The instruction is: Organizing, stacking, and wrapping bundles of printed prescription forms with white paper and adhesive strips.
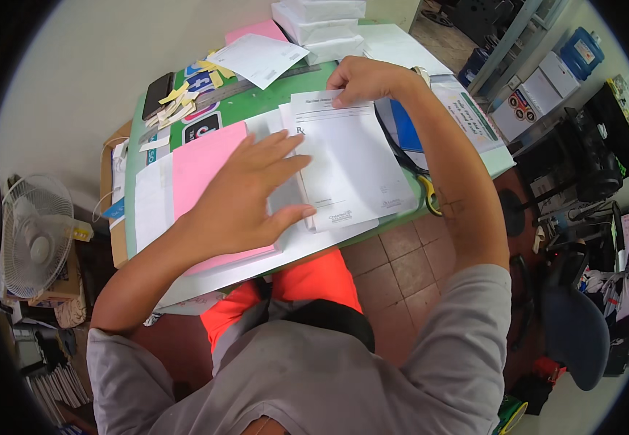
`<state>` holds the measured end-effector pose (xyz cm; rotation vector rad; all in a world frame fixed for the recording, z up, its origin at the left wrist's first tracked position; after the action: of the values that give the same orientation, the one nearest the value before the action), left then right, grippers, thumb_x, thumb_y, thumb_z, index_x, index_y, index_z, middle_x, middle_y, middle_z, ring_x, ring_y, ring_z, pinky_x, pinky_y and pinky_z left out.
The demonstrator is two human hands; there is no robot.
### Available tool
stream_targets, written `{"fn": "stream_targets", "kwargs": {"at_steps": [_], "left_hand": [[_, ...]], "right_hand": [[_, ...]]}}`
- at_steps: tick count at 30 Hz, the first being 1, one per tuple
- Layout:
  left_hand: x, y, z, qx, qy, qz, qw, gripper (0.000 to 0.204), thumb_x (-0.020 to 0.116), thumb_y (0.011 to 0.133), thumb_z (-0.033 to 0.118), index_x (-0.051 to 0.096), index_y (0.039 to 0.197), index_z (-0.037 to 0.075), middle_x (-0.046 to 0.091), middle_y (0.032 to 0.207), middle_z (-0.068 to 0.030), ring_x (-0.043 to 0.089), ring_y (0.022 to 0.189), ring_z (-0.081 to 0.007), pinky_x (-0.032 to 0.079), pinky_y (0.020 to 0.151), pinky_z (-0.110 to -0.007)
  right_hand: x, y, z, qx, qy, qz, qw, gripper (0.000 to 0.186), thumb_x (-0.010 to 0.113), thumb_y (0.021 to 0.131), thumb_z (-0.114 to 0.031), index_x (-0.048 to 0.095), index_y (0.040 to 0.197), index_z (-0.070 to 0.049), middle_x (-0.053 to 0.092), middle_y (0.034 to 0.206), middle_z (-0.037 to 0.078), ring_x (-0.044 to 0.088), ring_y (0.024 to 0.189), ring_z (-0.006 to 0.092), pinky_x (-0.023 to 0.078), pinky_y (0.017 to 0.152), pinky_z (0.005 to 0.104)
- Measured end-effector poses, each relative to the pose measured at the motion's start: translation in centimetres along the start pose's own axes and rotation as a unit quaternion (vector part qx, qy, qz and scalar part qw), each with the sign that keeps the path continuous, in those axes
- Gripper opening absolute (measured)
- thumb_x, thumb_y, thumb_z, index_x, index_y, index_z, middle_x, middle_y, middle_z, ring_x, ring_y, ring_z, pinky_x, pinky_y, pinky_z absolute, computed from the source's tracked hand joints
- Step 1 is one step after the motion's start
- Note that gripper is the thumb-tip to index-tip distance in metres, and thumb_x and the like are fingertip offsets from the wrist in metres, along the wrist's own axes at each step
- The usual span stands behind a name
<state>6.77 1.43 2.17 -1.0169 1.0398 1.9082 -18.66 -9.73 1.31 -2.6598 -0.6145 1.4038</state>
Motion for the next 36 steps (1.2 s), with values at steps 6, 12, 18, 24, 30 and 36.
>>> {"fn": "stream_targets", "kwargs": {"at_steps": [6, 12, 18, 24, 30, 36], "left_hand": [[2.7, 2.1, 1.2, 0.020, 0.023, -0.135, 0.990, 0.063, 0.070, 0.095, 0.048, 0.064, 0.137, 0.002, 0.050, 0.152, -0.0282, 0.045, 0.143, -0.0433, 0.030, 0.122, -0.058], [3.9, 1.5, -0.3, 0.042, 0.020, -0.083, 0.995, 0.065, 0.070, 0.093, 0.051, 0.065, 0.135, 0.002, 0.054, 0.145, -0.0282, 0.052, 0.136, -0.0434, 0.040, 0.113, -0.052], [4.1, 1.3, 0.2, 0.057, 0.026, -0.060, 0.996, 0.068, 0.071, 0.092, 0.052, 0.065, 0.134, 0.000, 0.055, 0.143, -0.0290, 0.053, 0.135, -0.0430, 0.041, 0.112, -0.052], [4.1, 1.2, -0.1, 0.045, 0.014, -0.033, 0.998, 0.069, 0.074, 0.089, 0.054, 0.066, 0.135, 0.003, 0.055, 0.147, -0.0272, 0.053, 0.136, -0.0404, 0.039, 0.110, -0.052], [3.9, 1.2, 0.0, 0.037, 0.032, -0.018, 0.999, 0.069, 0.077, 0.086, 0.054, 0.068, 0.133, 0.004, 0.058, 0.145, -0.0255, 0.056, 0.135, -0.0372, 0.040, 0.103, -0.048], [4.0, 1.1, 0.0, 0.031, 0.042, -0.010, 0.999, 0.068, 0.079, 0.083, 0.052, 0.069, 0.131, 0.005, 0.059, 0.144, -0.0253, 0.057, 0.134, -0.0366, 0.040, 0.102, -0.047]], "right_hand": [[1.2, -1.2, 0.7, 0.008, -0.042, 0.092, 0.995, 0.032, 0.079, 0.086, -0.009, 0.075, 0.116, -0.001, 0.075, 0.103, 0.008, 0.067, 0.095, 0.0182, 0.052, 0.087, 0.0302], [3.2, -10.4, -4.7, -0.115, -0.046, 0.218, 0.968, 0.054, 0.089, 0.075, -0.012, 0.069, 0.125, -0.007, 0.069, 0.127, 0.012, 0.063, 0.121, 0.0314, 0.048, 0.105, 0.0410], [8.8, -17.3, -6.8, -0.133, -0.071, 0.176, 0.973, 0.042, 0.095, 0.063, -0.012, 0.079, 0.102, -0.009, 0.073, 0.124, 0.008, 0.063, 0.121, 0.0302, 0.050, 0.102, 0.0416], [10.6, -18.1, -4.6, -0.131, -0.073, 0.237, 0.960, 0.034, 0.089, 0.072, -0.008, 0.081, 0.105, -0.013, 0.072, 0.130, 0.004, 0.061, 0.126, 0.0287, 0.050, 0.103, 0.0427], [10.5, -17.5, -4.0, -0.117, -0.026, 0.242, 0.963, 0.035, 0.091, 0.068, -0.005, 0.081, 0.101, -0.008, 0.072, 0.132, 0.006, 0.060, 0.132, 0.0314, 0.052, 0.105, 0.0429], [10.8, -17.7, -4.0, -0.144, -0.059, 0.249, 0.956, 0.031, 0.089, 0.072, -0.007, 0.081, 0.102, -0.008, 0.072, 0.131, 0.008, 0.060, 0.132, 0.0330, 0.050, 0.106, 0.0436]]}}
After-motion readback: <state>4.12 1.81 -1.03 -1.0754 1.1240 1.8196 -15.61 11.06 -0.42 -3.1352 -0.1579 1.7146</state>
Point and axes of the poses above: each hand's wrist, its own y-axis towards the middle knuckle, its own x-axis out of the palm, z = x × y, the point moved 5 cm from there along y, towards the middle knuckle
